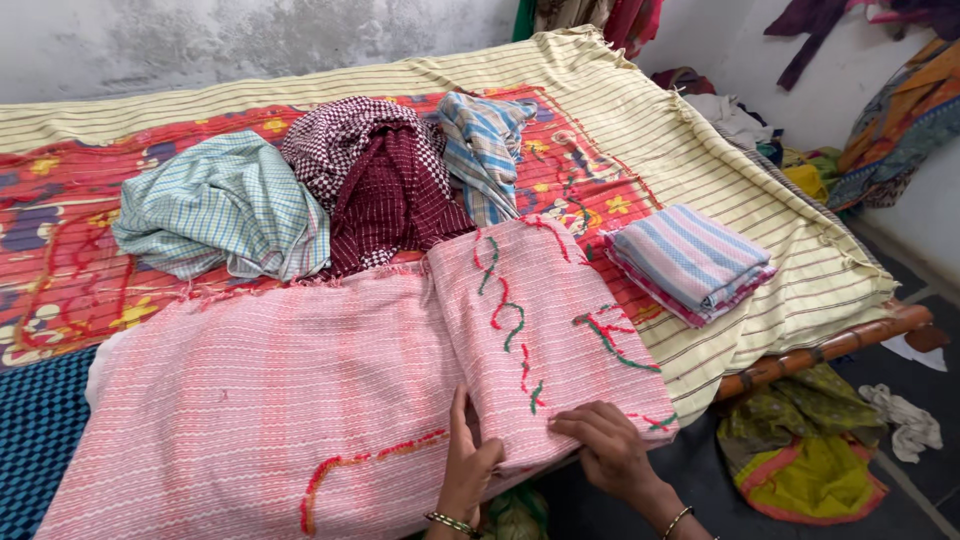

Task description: The person folds a pink patterned textile and a blue-and-white checkered textile on a bed, smoothing and aligning edges before stacking them. The person handles each item one at a time and places the folded items on the bed.

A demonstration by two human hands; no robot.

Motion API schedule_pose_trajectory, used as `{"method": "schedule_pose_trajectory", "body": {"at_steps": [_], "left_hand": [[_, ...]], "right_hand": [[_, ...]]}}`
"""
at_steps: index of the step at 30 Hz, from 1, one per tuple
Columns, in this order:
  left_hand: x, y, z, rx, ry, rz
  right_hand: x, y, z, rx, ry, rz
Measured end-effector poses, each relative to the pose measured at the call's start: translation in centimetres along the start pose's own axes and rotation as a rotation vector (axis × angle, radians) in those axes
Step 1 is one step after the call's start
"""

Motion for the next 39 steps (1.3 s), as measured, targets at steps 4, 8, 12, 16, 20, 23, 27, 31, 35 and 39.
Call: {"method": "schedule_pose_trajectory", "body": {"at_steps": [4,8,12,16,20,23,27,31,35,39], "left_hand": [[-0.3,-0.1,-0.2,-0.301,-0.307,-0.081],[-0.4,0.0,-0.9,-0.279,-0.259,-0.069],[-1.7,0.6,1.4,-0.206,-0.025,-0.063],[-3.7,1.2,6.2,-0.354,0.226,-0.120],[-3.0,2.2,5.5,-0.194,0.046,-0.161],[-2.2,2.4,3.9,-0.190,-0.073,-0.220],[-0.2,2.2,2.7,-0.427,-0.545,-0.293],[2.0,1.5,-1.2,-0.296,-0.980,-0.347],[0.1,-0.6,0.5,-0.546,-1.305,-0.349],[-3.2,-1.4,-0.7,-0.507,-1.360,-0.504]], "right_hand": [[-0.4,-0.3,-1.1,-0.030,-0.026,-0.197],[0.4,-0.2,-2.2,0.017,-0.056,-0.171],[0.1,-0.3,-2.3,-0.020,0.007,-0.071],[1.7,-0.7,-1.2,-0.096,-0.009,0.214],[3.6,-0.2,-0.3,-0.067,0.071,0.418],[2.4,-0.3,-0.9,0.011,0.019,0.224],[-0.9,-0.4,-1.4,-0.094,-0.090,-0.229],[-0.4,0.0,0.1,-0.190,-0.113,-0.374],[-0.8,-2.6,-0.4,-0.048,-0.029,-0.299],[-5.0,-4.5,-0.9,-0.069,0.161,-0.207]]}}
Point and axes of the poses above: each hand's wrist, its own y-axis away from the middle knuckle, its own x-axis out of the back of the hand, z = x × y, the point moved 8 cm from there along -y, towards the middle knuckle, and after that the axes turned 15 degrees about -x, right-handed, at the moved point
